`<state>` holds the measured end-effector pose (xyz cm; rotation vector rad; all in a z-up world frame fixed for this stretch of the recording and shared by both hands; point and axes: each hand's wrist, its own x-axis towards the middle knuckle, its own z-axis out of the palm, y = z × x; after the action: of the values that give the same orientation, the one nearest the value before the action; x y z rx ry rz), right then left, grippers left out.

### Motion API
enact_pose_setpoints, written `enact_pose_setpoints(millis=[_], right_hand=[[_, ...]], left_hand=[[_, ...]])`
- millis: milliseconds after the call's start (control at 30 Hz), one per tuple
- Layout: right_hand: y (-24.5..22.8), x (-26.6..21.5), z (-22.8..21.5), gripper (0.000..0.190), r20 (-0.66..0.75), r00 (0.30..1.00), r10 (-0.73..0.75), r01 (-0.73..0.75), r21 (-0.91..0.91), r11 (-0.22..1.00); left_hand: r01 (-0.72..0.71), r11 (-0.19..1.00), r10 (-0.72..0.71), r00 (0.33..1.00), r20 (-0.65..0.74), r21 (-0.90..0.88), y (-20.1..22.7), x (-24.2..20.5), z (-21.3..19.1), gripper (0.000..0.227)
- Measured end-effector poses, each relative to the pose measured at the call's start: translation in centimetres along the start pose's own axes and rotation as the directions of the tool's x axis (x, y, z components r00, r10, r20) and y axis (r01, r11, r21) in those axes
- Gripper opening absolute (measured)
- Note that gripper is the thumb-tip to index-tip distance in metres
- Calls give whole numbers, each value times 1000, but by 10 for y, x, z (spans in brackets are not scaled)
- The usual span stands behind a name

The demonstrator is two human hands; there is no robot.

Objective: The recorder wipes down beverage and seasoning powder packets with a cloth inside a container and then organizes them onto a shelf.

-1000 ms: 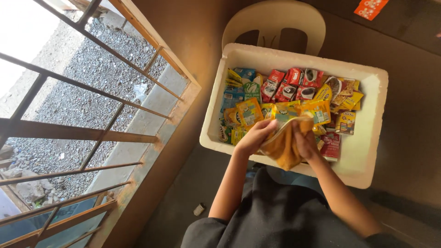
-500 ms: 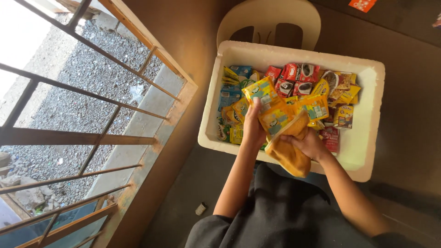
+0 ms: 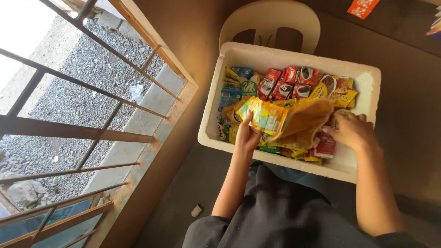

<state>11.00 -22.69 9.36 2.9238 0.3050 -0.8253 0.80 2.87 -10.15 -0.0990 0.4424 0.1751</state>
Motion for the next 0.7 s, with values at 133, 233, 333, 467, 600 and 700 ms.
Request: enact_pose_setpoints(millis=[133, 233, 333, 467, 600, 700], right_hand=[[-25, -5, 23, 75, -337, 800, -496, 579, 219, 785], [-59, -30, 19, 87, -462, 646, -608, 761, 452, 465], [-64, -24, 24, 87, -385, 733, -561, 581, 784, 221], [-46, 7, 51, 73, -355, 740, -572, 635, 650, 418], [-34, 6, 59, 63, 53, 883, -466, 377, 511, 773], [-44, -2, 42, 76, -128, 878, -461, 442, 586, 679]], left_hand=[[6, 1000, -7, 1000, -23, -31, -22, 1, 2, 33], [144, 981, -134, 988, 81, -130, -30, 3, 0, 37], [113, 993, -108, 989, 104, -41, -35, -8, 22, 37], [43, 996, -35, 995, 94, -84, -36, 6, 17, 37], [-18, 984, 48, 985, 166, -177, -24, 13, 21, 41], [25, 992, -2, 983, 183, -122, -34, 14, 22, 39]])
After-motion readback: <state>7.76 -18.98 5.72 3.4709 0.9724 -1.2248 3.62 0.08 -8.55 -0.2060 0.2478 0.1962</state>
